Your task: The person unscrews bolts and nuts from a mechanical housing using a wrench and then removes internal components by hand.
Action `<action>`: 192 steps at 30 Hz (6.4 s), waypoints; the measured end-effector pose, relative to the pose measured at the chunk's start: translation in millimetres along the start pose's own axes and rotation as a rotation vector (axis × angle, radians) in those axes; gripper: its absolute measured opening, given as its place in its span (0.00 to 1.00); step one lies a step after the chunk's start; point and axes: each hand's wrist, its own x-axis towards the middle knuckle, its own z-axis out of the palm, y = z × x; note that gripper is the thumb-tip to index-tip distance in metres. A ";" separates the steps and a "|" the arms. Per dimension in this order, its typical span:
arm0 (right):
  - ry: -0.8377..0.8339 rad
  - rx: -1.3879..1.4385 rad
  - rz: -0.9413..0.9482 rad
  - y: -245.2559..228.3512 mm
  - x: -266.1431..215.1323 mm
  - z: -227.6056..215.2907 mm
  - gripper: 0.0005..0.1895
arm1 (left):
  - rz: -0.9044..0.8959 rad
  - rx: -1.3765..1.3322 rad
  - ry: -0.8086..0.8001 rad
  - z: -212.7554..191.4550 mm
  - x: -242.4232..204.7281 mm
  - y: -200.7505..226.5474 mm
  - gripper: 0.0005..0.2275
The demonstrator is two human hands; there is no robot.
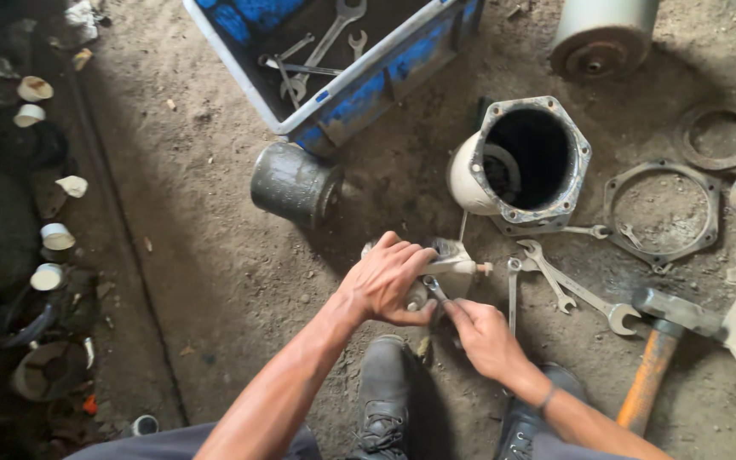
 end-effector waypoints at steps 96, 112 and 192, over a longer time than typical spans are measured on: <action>0.402 -1.014 -0.572 -37.3 17.8 -82.9 0.06 | -0.319 -0.039 0.505 39.1 78.2 16.1 0.14; 0.088 -0.230 -0.135 -54.0 2.9 -87.4 0.13 | -0.190 -0.275 0.363 13.7 59.4 3.0 0.12; 0.127 -0.225 -0.090 -34.4 -10.6 -89.7 0.13 | -0.161 -0.183 0.430 25.2 47.9 39.5 0.13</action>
